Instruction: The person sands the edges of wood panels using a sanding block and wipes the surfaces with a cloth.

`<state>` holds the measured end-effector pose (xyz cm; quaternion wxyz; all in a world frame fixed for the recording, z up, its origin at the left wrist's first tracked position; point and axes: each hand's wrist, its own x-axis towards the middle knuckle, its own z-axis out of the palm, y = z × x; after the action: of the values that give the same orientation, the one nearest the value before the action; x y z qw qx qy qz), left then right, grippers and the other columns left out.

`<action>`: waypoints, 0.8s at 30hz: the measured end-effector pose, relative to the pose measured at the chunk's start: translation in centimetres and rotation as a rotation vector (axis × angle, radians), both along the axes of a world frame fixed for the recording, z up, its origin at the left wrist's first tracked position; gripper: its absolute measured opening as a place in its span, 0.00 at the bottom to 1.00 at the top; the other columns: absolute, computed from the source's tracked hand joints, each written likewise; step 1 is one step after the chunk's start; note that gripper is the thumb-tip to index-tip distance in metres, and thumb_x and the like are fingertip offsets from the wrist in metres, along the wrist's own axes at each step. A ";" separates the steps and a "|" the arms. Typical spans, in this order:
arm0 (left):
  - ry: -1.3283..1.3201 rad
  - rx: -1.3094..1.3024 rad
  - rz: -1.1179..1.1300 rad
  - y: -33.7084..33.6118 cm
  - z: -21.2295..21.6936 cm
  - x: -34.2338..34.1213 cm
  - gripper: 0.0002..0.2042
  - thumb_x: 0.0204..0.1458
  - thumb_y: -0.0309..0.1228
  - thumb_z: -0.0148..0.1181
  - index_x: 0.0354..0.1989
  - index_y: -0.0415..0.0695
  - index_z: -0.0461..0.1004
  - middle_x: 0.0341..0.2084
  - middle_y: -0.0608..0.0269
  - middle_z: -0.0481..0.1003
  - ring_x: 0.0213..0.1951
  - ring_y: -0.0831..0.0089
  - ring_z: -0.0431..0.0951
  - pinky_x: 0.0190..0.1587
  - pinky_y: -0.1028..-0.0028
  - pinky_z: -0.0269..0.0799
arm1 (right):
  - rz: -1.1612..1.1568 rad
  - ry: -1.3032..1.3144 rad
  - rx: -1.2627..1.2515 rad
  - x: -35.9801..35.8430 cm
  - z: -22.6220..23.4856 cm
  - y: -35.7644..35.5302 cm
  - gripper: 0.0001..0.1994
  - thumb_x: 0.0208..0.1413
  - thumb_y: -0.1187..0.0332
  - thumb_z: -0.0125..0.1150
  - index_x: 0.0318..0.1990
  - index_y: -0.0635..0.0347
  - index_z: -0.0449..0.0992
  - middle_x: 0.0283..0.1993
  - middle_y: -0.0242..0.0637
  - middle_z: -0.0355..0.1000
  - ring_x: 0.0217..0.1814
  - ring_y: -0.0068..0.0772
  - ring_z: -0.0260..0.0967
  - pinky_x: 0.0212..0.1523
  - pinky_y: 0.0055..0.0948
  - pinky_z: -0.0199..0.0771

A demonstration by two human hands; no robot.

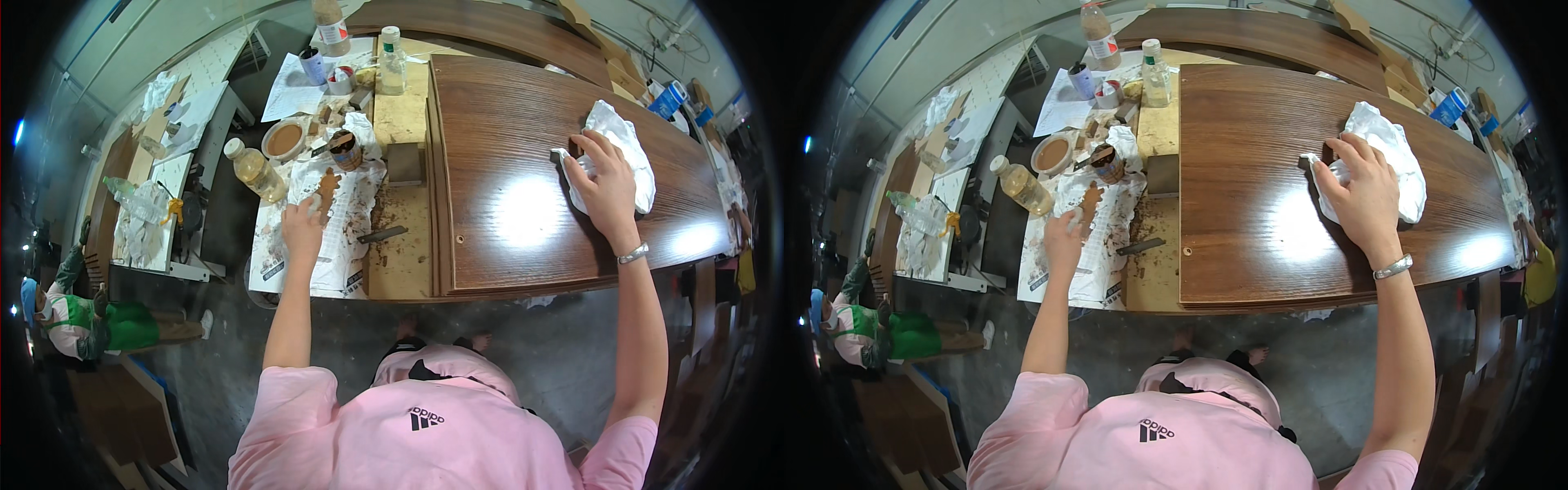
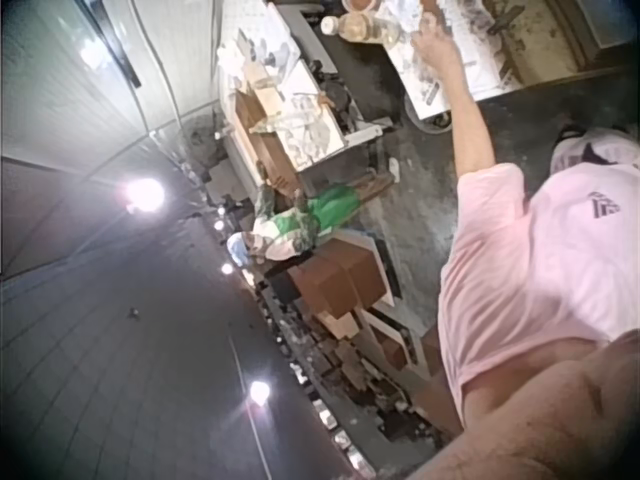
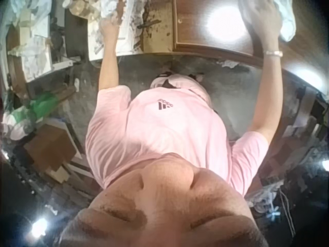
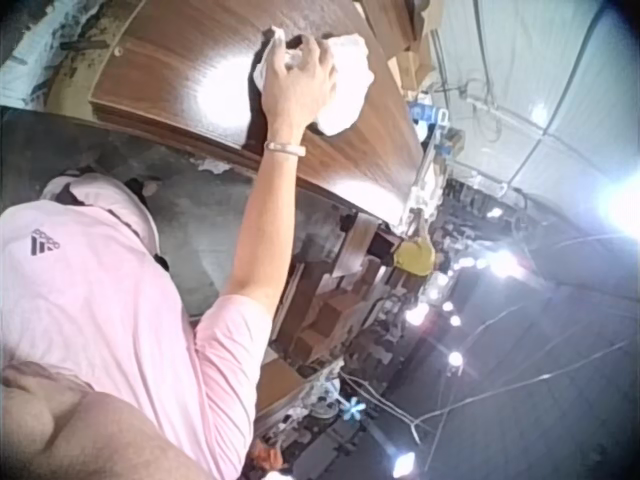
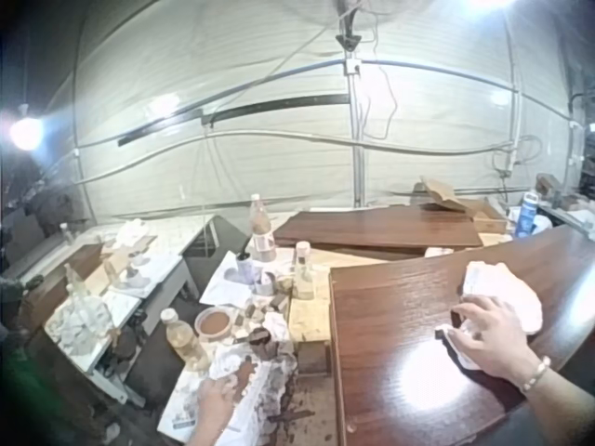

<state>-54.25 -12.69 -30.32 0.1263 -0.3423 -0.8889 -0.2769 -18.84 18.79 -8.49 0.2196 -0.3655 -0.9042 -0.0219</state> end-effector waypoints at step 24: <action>-0.698 0.308 0.023 -0.3 0.2 -1.1 0.15 0.51 0.26 0.66 0.47 0.41 0.77 0.32 0.60 0.78 0.33 0.71 0.77 0.37 0.71 0.70 | 0.005 -0.004 -0.020 -0.2 0.5 -0.3 0.23 0.57 0.51 0.58 0.53 0.56 0.78 0.62 0.38 0.70 0.66 0.42 0.63 0.66 0.42 0.57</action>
<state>-55.37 -12.96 -30.16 -0.1311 -0.1946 -0.8302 -0.5057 -19.02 18.52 -7.99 0.2142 -0.3655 -0.9057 -0.0132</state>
